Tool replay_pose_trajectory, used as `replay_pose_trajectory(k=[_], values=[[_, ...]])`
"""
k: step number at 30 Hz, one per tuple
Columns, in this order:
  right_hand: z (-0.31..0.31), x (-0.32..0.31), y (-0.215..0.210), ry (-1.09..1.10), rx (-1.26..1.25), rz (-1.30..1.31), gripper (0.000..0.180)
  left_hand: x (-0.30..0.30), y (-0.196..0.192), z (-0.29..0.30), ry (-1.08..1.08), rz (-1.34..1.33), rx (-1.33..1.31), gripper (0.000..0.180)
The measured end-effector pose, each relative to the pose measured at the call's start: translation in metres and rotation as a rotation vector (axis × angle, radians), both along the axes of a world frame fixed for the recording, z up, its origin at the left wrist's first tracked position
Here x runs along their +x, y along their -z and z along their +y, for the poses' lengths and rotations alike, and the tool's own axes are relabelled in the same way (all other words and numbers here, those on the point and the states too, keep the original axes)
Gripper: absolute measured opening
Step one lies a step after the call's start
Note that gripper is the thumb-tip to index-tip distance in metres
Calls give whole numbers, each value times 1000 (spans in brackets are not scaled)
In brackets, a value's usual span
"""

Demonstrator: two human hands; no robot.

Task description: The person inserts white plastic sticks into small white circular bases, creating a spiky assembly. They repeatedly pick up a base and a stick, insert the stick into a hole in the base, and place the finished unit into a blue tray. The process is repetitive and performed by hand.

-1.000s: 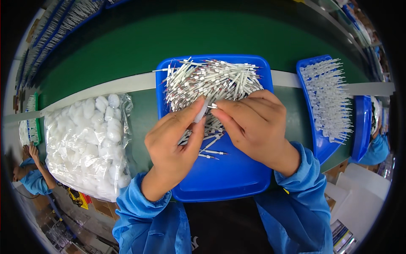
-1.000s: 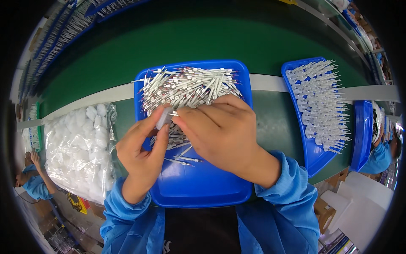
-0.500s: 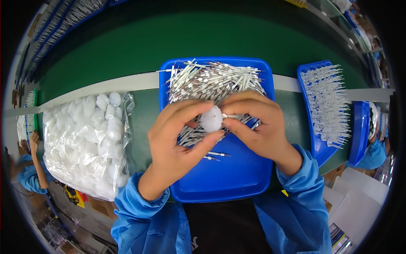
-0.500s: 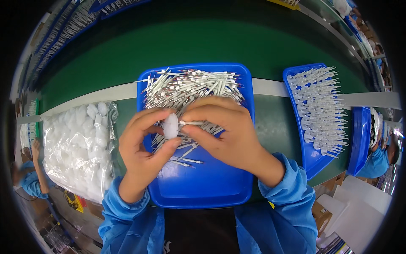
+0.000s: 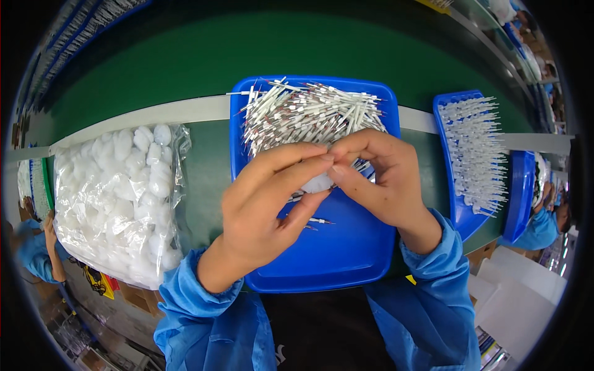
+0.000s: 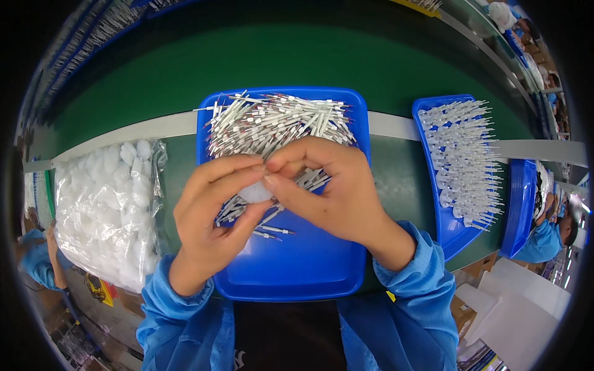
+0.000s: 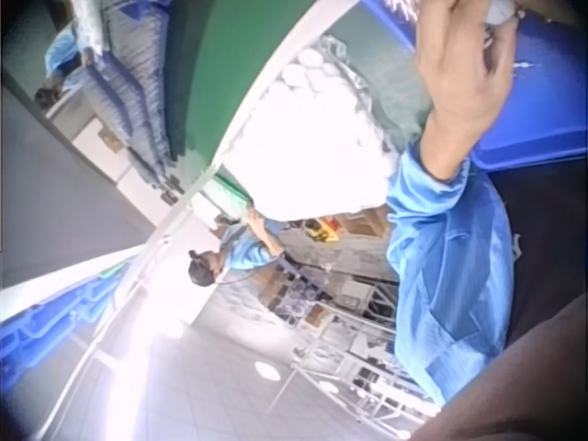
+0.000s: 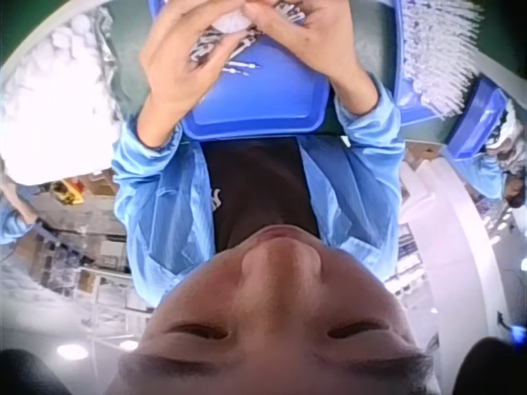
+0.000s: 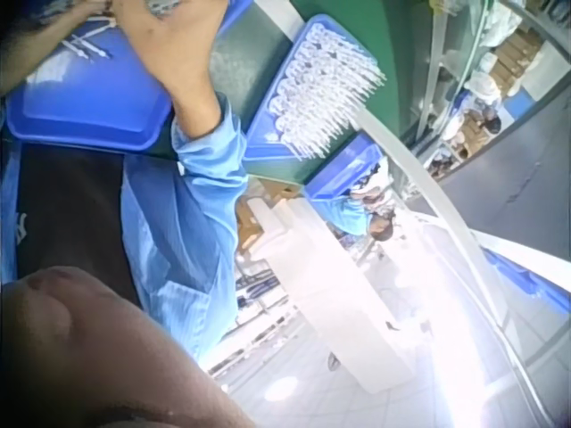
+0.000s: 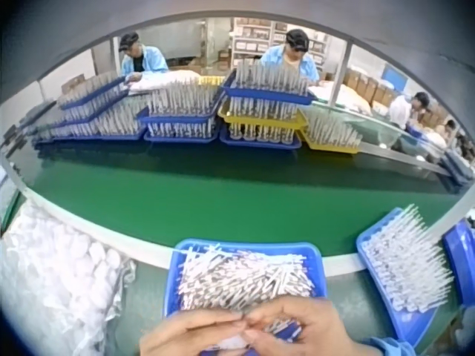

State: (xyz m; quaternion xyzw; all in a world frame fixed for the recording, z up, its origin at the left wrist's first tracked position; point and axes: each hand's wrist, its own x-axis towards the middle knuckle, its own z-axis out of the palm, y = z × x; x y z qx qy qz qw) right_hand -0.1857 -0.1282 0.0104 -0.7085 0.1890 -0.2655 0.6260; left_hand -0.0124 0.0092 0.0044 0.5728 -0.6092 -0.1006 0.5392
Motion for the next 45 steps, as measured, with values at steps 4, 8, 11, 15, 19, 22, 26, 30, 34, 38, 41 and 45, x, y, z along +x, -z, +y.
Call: replay_pose_trajectory(k=[4, 8, 11, 15, 19, 22, 26, 30, 34, 38, 41, 45], values=[[0, 2, -3, -3, 19, -1, 17, 1, -1, 0, 8, -43, 18, 53], [12, -5, -9, 17, -39, 23, 20, 1, 0, 3, 4, -19, -12, 51], [20, -28, -11, -69, -408, 253, 24, 11, -2, 7, -31, 74, -13, 42], [60, -21, -5, -220, -978, 338, 17, 24, 10, 5, -73, 190, -62, 32], [81, -16, 9, -114, -1303, 434, 13, 21, 8, 11, -8, 324, 57, 32], [73, -15, 7, -94, -1350, 516, 12, 14, 9, 10, -16, 528, 96, 31], [44, -18, 0, -47, -1149, 474, 16, 11, 6, 8, -30, 568, 118, 30], [9, -26, -17, 39, -586, 260, 24, 11, 9, 9, -7, 611, 137, 28], [3, -9, -14, 92, -108, -115, 20, 7, 5, 7, 34, 600, 202, 31], [-2, 8, -2, 43, -304, -133, 23, 8, 9, 6, 12, 535, 151, 36], [1, 7, -5, 122, -473, 4, 22, 8, 8, 7, 5, 543, 161, 38], [0, 2, -9, 132, -671, 134, 22, 6, 8, 7, -41, 546, 134, 37]])
